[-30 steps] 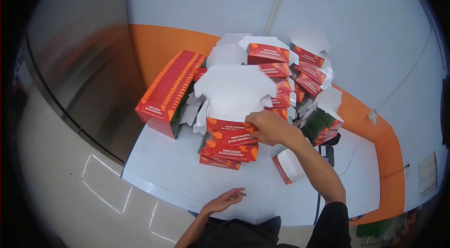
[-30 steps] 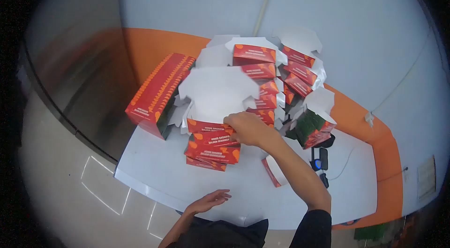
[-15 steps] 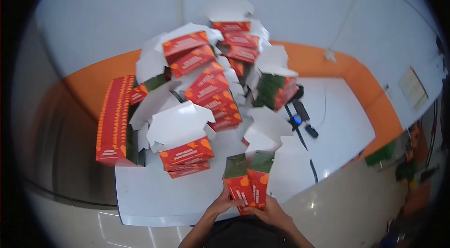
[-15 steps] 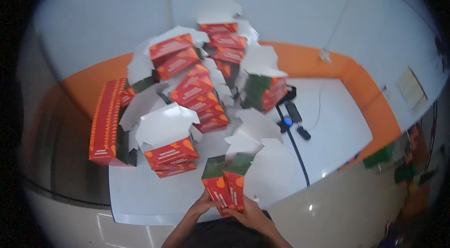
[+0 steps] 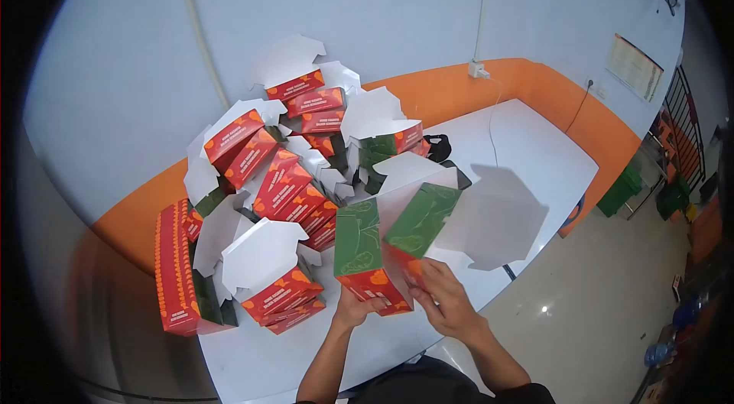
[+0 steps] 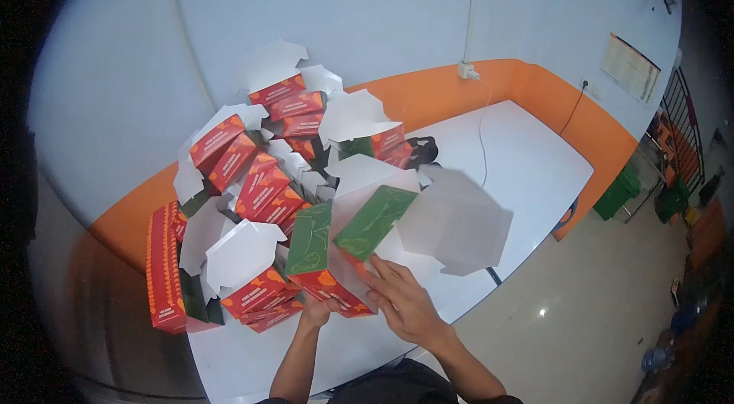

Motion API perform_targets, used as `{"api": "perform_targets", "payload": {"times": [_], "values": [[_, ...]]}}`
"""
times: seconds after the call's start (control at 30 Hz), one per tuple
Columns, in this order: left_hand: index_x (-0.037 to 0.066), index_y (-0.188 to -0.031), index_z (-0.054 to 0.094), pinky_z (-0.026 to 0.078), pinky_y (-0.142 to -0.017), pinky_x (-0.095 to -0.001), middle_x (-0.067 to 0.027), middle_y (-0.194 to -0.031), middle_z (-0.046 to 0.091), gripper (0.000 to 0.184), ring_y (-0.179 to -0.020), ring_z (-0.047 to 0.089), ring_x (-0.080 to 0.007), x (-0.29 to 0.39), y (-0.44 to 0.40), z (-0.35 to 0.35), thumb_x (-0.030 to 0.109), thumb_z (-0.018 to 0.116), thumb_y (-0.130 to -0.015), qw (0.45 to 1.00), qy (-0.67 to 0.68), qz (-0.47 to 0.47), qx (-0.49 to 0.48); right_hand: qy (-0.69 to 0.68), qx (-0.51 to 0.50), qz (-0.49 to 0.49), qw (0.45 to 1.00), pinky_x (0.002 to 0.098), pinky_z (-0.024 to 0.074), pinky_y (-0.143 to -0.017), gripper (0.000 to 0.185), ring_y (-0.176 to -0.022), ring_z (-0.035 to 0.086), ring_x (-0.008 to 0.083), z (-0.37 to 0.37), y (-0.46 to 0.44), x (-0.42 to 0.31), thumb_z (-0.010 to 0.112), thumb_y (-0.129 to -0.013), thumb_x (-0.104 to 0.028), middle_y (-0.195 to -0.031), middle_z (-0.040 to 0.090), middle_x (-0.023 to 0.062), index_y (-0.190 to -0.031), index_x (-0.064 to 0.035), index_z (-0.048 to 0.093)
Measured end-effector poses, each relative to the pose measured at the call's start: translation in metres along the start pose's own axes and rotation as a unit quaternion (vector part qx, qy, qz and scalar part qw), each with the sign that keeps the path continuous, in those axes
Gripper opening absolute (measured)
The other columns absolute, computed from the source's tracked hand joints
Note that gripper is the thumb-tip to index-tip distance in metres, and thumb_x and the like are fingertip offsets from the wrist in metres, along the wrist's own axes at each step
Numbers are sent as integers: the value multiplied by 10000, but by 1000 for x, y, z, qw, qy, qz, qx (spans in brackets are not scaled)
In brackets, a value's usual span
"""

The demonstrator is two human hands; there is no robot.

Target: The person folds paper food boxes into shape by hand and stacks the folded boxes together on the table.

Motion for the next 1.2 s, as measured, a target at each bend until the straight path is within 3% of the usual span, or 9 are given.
{"api": "perform_targets", "payload": {"times": [0.17, 0.37, 0.57, 0.67, 0.77, 0.97, 1.03, 1.1, 1.2], "values": [[17, -1510, 413, 565, -957, -358, -85, -1260, 663, 987, -1126, 675, -206, 26, -19, 38, 204, 964, -712, 997, 34, 69, 17, -93, -32, -77, 992, 480, 433, -1135, 462, -1378, 494, 439, -6, 8, 14, 576, -1071, -251, -1595, 476, 236, -1453, 6, 603], [20, -1493, 448, 577, -953, -370, -104, -1291, 662, 923, -1143, 682, -226, -5, -13, 1, 280, 929, -749, 999, 37, -16, -3, -113, -90, -58, 988, 509, 362, -1192, 624, -1413, 457, 455, -19, 6, -5, 562, -1082, -372, -1653, 388, 232, -1560, 15, 461], [19, -1449, 488, 598, -955, -405, -121, -1273, 671, 806, -1139, 697, -270, -25, -19, 17, 340, 862, -813, 989, 141, -10, 36, -161, -171, -28, 972, 505, 356, -1203, 611, -1455, 451, 392, -76, -5, 0, 646, -1022, -302, -1628, 417, 228, -1524, 14, 499], [4, -1459, 497, 587, -1006, -465, -148, -1339, 656, 875, -1208, 678, -314, -46, -20, 16, 478, 863, -821, 987, 150, -15, 49, -108, -41, -49, 992, 476, 413, -1153, 471, -1351, 550, 349, -111, 6, 24, 690, -941, -164, -1502, 550, 193, -1384, -17, 624], [5, -1499, 462, 535, -1084, -482, -161, -1419, 611, 924, -1288, 629, -317, -25, -28, 65, 508, 849, -827, 986, 156, -4, 66, 187, 127, -210, 951, 444, 488, -1068, 374, -1201, 653, 300, -134, -42, 3, 718, -835, -20, -1312, 689, 140, -1208, -44, 723], [20, -1548, 385, 492, -1132, -477, -169, -1475, 569, 729, -1335, 598, -320, -24, -32, 82, 486, 599, -1030, 974, 131, 9, 183, 127, 44, -225, 965, 421, 565, -910, 332, -1021, 714, 277, -85, -58, 87, 733, -760, 39, -1095, 756, 109, -1082, -45, 747], [23, -1549, 382, 485, -1137, -469, -162, -1479, 564, 665, -1340, 592, -309, -27, -25, 65, 465, 533, -1075, 958, 142, -1, 249, -55, 263, -149, 952, 413, 579, -853, 253, -935, 729, 290, -60, -20, 127, 702, -807, 26, -1039, 761, 143, -1056, -8, 732], [22, -1550, 385, 474, -1143, -458, -150, -1487, 557, 651, -1346, 585, -297, -47, -2, 20, 471, 500, -1092, 946, 99, -39, 305, -50, 429, -112, 895, 408, 585, -819, 198, -868, 736, 308, -55, 28, 187, 643, -842, 50, -987, 762, 177, -1025, 28, 715], [30, -1565, 376, 464, -1147, -459, -144, -1514, 531, 668, -1367, 560, -291, -72, 83, -32, 493, 481, -1095, 935, 60, -123, 326, 241, 486, 95, 835, 400, 549, -921, 183, -1022, 703, 325, -135, 145, 274, 710, -931, -53, -1087, 733, 162, -1101, 10, 691]]}}
Point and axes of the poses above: each hand's wrist, its own y-axis away from the middle knuckle, its own z-axis out of the palm, x = y × z, the point moved 3 cm from there along -y, towards the middle knuckle
